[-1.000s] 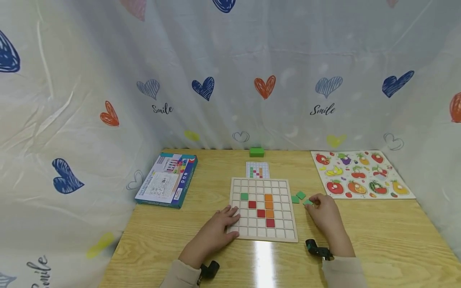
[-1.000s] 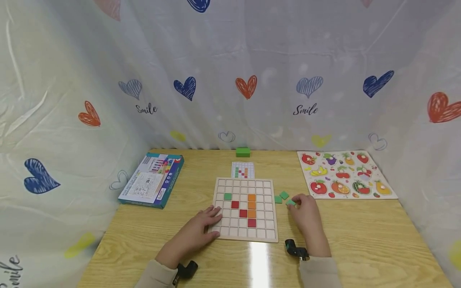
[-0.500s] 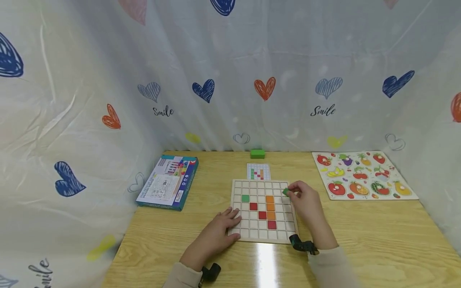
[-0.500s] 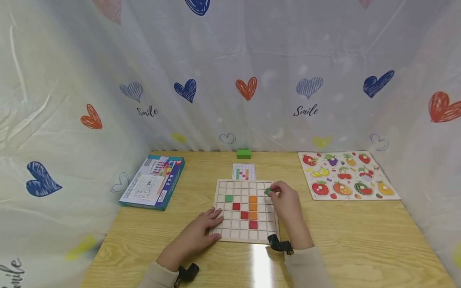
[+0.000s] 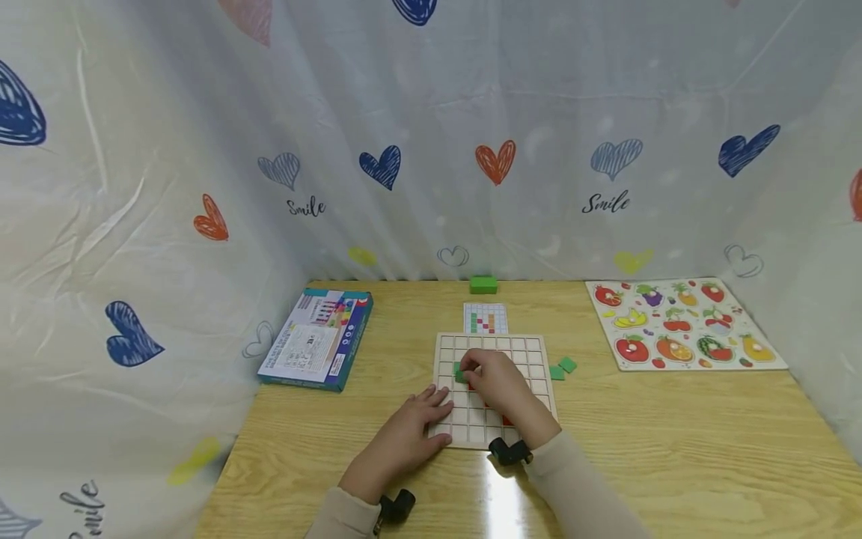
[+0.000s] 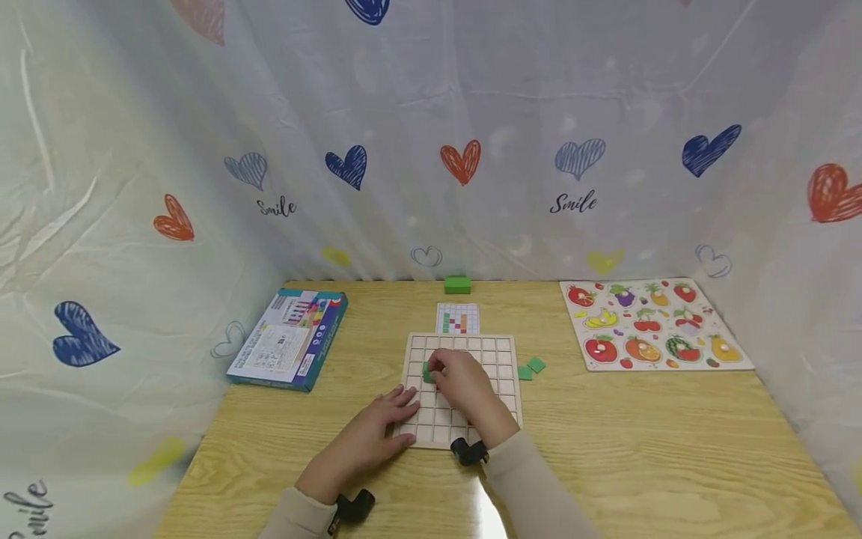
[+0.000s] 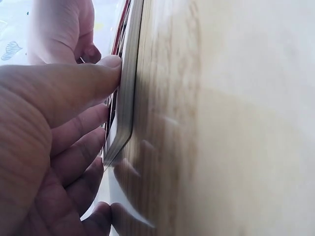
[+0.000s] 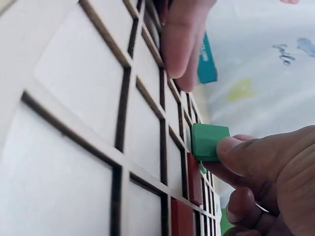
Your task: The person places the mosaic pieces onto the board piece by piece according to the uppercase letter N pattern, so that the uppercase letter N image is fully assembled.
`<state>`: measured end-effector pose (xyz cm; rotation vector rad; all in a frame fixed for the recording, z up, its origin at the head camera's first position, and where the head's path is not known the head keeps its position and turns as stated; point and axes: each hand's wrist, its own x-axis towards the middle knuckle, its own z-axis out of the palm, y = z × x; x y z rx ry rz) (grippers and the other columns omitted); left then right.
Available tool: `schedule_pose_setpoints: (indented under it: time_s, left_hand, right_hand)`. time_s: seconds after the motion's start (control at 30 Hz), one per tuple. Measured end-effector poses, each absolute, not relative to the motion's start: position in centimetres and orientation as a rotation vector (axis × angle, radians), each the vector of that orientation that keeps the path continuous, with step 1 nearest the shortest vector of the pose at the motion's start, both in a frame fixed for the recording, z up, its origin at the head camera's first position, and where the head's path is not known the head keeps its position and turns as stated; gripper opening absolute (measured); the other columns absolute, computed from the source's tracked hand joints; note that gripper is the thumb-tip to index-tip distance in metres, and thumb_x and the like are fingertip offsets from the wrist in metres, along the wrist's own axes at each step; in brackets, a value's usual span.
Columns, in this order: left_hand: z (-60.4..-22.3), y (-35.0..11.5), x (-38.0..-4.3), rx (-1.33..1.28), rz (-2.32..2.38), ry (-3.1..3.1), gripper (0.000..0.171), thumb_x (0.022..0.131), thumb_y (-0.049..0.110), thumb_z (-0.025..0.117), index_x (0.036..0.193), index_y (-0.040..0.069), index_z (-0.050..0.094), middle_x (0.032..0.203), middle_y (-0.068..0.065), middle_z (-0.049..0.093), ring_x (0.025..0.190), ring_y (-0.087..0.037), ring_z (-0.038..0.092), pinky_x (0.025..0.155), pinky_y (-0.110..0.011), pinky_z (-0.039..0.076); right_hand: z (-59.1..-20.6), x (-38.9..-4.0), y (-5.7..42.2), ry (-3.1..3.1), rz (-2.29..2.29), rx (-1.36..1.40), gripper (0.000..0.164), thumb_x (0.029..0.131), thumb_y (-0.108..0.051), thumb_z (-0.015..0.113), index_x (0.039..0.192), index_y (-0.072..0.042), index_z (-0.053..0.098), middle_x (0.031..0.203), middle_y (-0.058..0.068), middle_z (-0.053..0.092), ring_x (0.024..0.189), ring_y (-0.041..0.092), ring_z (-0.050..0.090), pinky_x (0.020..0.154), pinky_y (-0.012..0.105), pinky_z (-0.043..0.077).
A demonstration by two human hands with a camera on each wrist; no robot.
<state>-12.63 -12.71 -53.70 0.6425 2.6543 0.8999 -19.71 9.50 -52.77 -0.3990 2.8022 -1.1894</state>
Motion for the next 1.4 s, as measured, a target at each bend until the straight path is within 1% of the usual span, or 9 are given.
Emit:
schedule_pose_setpoints:
  time_s: [0.13,0.2,0.4,0.63,0.87,1.03,1.2,1.33,1.4]
  left_hand:
    - [-53.7,-12.7,-12.6,0.644,0.903,2.66,0.055,0.103,0.025,0.077,0.153,0.008,0.064,0.171,-0.004,0.048,0.165,-0.032,0.034,0.136,-0.062,0.027]
    - [-53.7,-12.7,-12.6,0.646,0.902,2.661,0.055,0.103,0.025,0.077,0.153,0.008,0.064,0.171,-0.004,0.048,0.165,-0.033,0.034,0.136,-0.062,0.027]
    - [-53.6,-12.6,-12.6,0.66,0.892,2.669,0.055,0.102,0.025,0.078,0.153,0.008,0.064,0.171,-0.005,0.048,0.165,-0.033,0.035,0.135,-0.062,0.028]
    - [-53.8,-12.7,-12.5,0.662,0.902,2.669,0.054,0.102,0.024,0.078,0.152,0.008,0.065,0.17,-0.005,0.049,0.165,-0.033,0.035,0.135,-0.062,0.028]
    - [-53.8,-12.7,-12.4,0.649,0.88,2.674,0.056,0.103,0.027,0.077,0.154,0.01,0.063,0.171,-0.004,0.047,0.165,-0.032,0.034,0.135,-0.06,0.029]
    - [-53.6,-13.3,-12.0,0.6,0.859,2.687,0.059,0.103,0.03,0.077,0.156,0.01,0.061,0.172,-0.003,0.047,0.165,-0.032,0.036,0.135,-0.058,0.031]
    - [-53.6,-14.0,-11.5,0.602,0.868,2.696,0.061,0.104,0.032,0.076,0.157,0.008,0.059,0.172,-0.003,0.047,0.164,-0.033,0.037,0.133,-0.061,0.033]
    - [-53.7,-14.2,-11.5,0.613,0.88,2.702,0.06,0.104,0.031,0.076,0.157,0.007,0.06,0.171,-0.003,0.048,0.163,-0.034,0.038,0.133,-0.062,0.033]
    - [-53.6,-14.2,-11.4,0.607,0.888,2.7,0.06,0.104,0.031,0.076,0.156,0.007,0.06,0.171,-0.003,0.048,0.163,-0.034,0.038,0.133,-0.062,0.033]
  right_hand:
    - [-53.1,-19.7,9.2,2.817,-1.15,-0.417,0.008,0.1,-0.011,0.078,0.103,-0.019,0.077,0.103,-0.002,0.079,0.093,0.016,0.072,0.082,0.042,0.062]
    - [-53.1,-19.7,9.1,2.822,-1.147,-0.425,0.008,0.1,-0.011,0.078,0.103,-0.019,0.077,0.106,-0.001,0.08,0.099,0.019,0.074,0.086,0.045,0.063]
    - [-53.1,-19.5,9.2,2.806,-1.114,-0.451,0.007,0.1,-0.011,0.079,0.099,-0.018,0.077,0.1,-0.003,0.077,0.094,0.015,0.071,0.084,0.042,0.062]
    - [-53.4,-19.3,9.1,2.874,-1.02,-0.524,0.006,0.097,-0.01,0.082,0.096,-0.015,0.08,0.105,-0.002,0.07,0.1,0.017,0.068,0.09,0.042,0.063]
    - [-53.3,-18.6,8.9,2.911,-0.979,-0.52,0.007,0.098,-0.011,0.081,0.093,-0.015,0.08,0.1,-0.002,0.067,0.092,0.015,0.064,0.084,0.04,0.061]
    - [-53.3,-18.6,8.8,2.946,-0.944,-0.54,0.005,0.098,-0.013,0.083,0.093,-0.016,0.082,0.098,-0.004,0.067,0.093,0.016,0.064,0.082,0.038,0.061]
    - [-53.4,-18.7,8.8,2.956,-0.927,-0.537,0.005,0.097,-0.014,0.084,0.093,-0.017,0.083,0.097,-0.005,0.067,0.091,0.015,0.063,0.079,0.036,0.06]
    - [-53.3,-18.8,8.9,2.966,-0.911,-0.54,0.006,0.097,-0.015,0.084,0.093,-0.018,0.083,0.097,-0.005,0.066,0.091,0.015,0.063,0.079,0.037,0.061]
    - [-53.4,-18.8,9.0,2.965,-0.918,-0.548,0.004,0.098,-0.015,0.083,0.096,-0.018,0.083,0.1,-0.004,0.066,0.094,0.016,0.065,0.081,0.038,0.062]
